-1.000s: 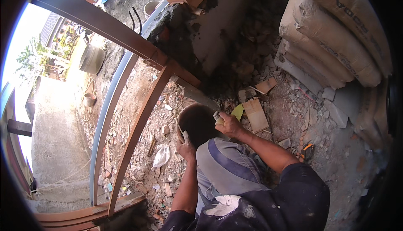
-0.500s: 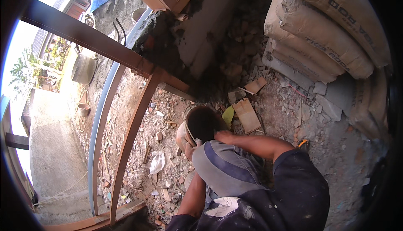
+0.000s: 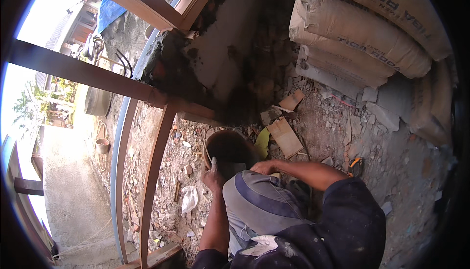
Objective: The person scoops cement from a bucket with a trowel and applies it to a wall near a window frame. The person repeatedly scoops and spreads the cement along the wall surface.
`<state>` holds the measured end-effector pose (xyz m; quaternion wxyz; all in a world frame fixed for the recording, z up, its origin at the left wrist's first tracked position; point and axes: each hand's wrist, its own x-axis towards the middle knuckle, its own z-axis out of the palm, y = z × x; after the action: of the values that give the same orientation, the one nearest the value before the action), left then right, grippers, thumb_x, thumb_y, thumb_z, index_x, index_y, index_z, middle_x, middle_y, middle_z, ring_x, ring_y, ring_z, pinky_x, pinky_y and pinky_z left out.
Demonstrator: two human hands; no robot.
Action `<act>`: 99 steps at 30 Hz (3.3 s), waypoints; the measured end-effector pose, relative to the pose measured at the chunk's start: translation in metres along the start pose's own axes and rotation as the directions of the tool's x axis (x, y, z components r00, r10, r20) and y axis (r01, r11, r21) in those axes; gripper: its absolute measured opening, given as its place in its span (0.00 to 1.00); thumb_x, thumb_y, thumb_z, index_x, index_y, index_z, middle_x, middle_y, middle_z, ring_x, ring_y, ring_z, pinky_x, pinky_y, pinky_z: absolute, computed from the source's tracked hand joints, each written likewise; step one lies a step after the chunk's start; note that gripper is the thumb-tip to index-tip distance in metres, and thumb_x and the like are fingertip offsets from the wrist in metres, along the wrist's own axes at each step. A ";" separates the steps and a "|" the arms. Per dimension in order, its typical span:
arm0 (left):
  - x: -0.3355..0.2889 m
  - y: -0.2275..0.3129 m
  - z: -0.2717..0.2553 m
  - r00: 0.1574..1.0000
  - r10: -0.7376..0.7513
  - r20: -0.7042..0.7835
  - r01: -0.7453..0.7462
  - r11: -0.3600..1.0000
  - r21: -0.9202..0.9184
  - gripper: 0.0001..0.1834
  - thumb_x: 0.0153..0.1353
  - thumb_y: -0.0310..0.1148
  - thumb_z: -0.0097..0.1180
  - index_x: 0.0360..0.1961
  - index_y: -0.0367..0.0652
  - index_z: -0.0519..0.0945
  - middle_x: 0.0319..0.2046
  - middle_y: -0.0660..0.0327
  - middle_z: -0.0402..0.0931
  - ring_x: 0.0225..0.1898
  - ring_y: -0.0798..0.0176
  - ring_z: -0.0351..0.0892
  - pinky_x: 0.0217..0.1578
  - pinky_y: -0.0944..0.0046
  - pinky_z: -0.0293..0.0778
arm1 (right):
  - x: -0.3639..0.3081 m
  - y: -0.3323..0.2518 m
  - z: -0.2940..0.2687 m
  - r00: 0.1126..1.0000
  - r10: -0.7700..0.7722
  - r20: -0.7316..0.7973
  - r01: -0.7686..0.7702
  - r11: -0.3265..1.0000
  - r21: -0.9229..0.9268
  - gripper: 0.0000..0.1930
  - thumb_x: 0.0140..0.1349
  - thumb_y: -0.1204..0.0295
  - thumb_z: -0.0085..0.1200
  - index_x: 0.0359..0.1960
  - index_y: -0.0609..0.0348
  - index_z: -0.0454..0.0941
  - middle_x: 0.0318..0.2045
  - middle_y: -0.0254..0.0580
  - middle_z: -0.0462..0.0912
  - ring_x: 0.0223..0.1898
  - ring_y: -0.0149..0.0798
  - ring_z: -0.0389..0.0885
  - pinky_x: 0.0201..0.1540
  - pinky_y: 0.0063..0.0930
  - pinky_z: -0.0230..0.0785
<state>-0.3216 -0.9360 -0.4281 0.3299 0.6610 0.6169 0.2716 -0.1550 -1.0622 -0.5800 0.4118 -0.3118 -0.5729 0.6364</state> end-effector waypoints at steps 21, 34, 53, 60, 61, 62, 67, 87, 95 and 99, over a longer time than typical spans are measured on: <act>-0.015 -0.048 0.008 0.914 0.355 -0.197 -0.300 0.917 0.262 0.28 0.59 0.47 0.61 0.49 0.30 0.79 0.49 0.41 0.77 0.51 0.39 0.75 0.55 0.50 0.69 | 0.012 -0.095 0.003 0.707 0.466 -0.532 -0.705 0.526 -0.476 0.18 0.61 0.64 0.51 0.40 0.72 0.79 0.39 0.67 0.82 0.47 0.65 0.81 0.50 0.51 0.73; -0.004 -0.047 0.015 0.906 0.336 -0.258 -0.241 0.910 0.338 0.28 0.60 0.54 0.59 0.41 0.34 0.82 0.36 0.42 0.79 0.42 0.38 0.77 0.45 0.47 0.70 | 0.064 -0.096 0.031 0.900 0.426 -0.094 -0.360 0.604 -0.711 0.18 0.57 0.62 0.56 0.35 0.70 0.83 0.32 0.60 0.85 0.35 0.55 0.86 0.36 0.45 0.77; 0.023 -0.063 -0.033 0.983 0.087 -0.159 -0.028 0.939 0.344 0.27 0.66 0.53 0.55 0.36 0.34 0.84 0.27 0.49 0.83 0.27 0.57 0.79 0.31 0.54 0.72 | 0.019 -0.200 -0.158 0.422 -0.090 -0.902 0.540 0.824 0.170 0.24 0.66 0.68 0.54 0.62 0.61 0.68 0.28 0.34 0.76 0.24 0.25 0.76 0.26 0.23 0.74; 0.007 -0.067 -0.021 0.988 0.002 -0.157 0.029 0.980 0.195 0.21 0.65 0.46 0.58 0.34 0.34 0.83 0.25 0.54 0.82 0.25 0.61 0.76 0.29 0.57 0.71 | 0.098 -0.292 -0.327 -0.411 -0.266 -0.872 0.406 0.803 -0.436 0.16 0.68 0.65 0.54 0.51 0.61 0.69 0.27 0.36 0.77 0.23 0.31 0.78 0.26 0.28 0.73; 0.006 -0.067 -0.018 0.989 -0.004 -0.146 0.030 0.983 0.181 0.21 0.65 0.45 0.59 0.34 0.34 0.83 0.25 0.55 0.81 0.25 0.62 0.76 0.29 0.58 0.71 | 0.112 -0.293 -0.350 -0.561 -0.306 -0.769 0.240 0.829 -0.505 0.17 0.68 0.64 0.54 0.52 0.61 0.69 0.26 0.37 0.77 0.24 0.32 0.79 0.28 0.29 0.73; 0.006 -0.066 -0.016 0.991 -0.004 -0.137 0.028 0.985 0.169 0.20 0.64 0.45 0.59 0.34 0.34 0.83 0.25 0.55 0.81 0.25 0.62 0.75 0.29 0.58 0.71 | 0.126 -0.297 -0.373 -0.691 -0.336 -0.640 0.065 0.853 -0.517 0.18 0.68 0.64 0.54 0.52 0.62 0.68 0.26 0.39 0.77 0.24 0.34 0.79 0.29 0.30 0.74; 0.006 -0.070 -0.012 0.994 -0.020 -0.106 0.035 0.990 0.139 0.17 0.63 0.41 0.61 0.33 0.34 0.83 0.23 0.58 0.80 0.24 0.65 0.74 0.28 0.60 0.70 | 0.134 -0.306 -0.378 -0.151 -0.252 -0.956 0.147 0.951 -0.274 0.20 0.66 0.65 0.54 0.52 0.67 0.69 0.44 0.64 0.78 0.45 0.62 0.80 0.46 0.45 0.75; 0.030 0.019 0.031 0.977 0.152 0.151 -0.173 0.974 0.142 0.16 0.56 0.36 0.63 0.36 0.30 0.80 0.24 0.53 0.79 0.25 0.62 0.76 0.32 0.59 0.73 | 0.005 -0.079 -0.062 0.817 0.266 -0.512 -0.567 0.535 -0.626 0.15 0.62 0.68 0.48 0.45 0.64 0.79 0.38 0.57 0.85 0.43 0.61 0.83 0.47 0.52 0.75; 0.043 0.014 0.037 0.993 0.046 0.108 -0.068 0.975 0.212 0.17 0.56 0.38 0.63 0.39 0.33 0.81 0.34 0.45 0.82 0.34 0.49 0.81 0.38 0.53 0.73 | 0.035 -0.046 -0.018 0.932 0.363 0.010 -0.291 0.763 -0.577 0.19 0.60 0.61 0.54 0.34 0.70 0.82 0.32 0.54 0.85 0.37 0.51 0.85 0.42 0.41 0.76; 0.054 0.009 0.036 0.997 0.073 0.001 -0.072 0.983 0.172 0.18 0.58 0.41 0.64 0.34 0.33 0.81 0.22 0.50 0.79 0.24 0.57 0.78 0.30 0.57 0.72 | 0.046 -0.014 -0.035 0.980 0.176 0.093 -0.149 0.958 -0.246 0.22 0.62 0.58 0.57 0.44 0.68 0.82 0.39 0.46 0.86 0.40 0.39 0.83 0.45 0.33 0.73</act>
<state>-0.2834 -0.8858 -0.4463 0.2600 0.7082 0.6144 0.2311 -0.1438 -1.0053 -0.5682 0.2842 -0.3681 -0.6400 0.6117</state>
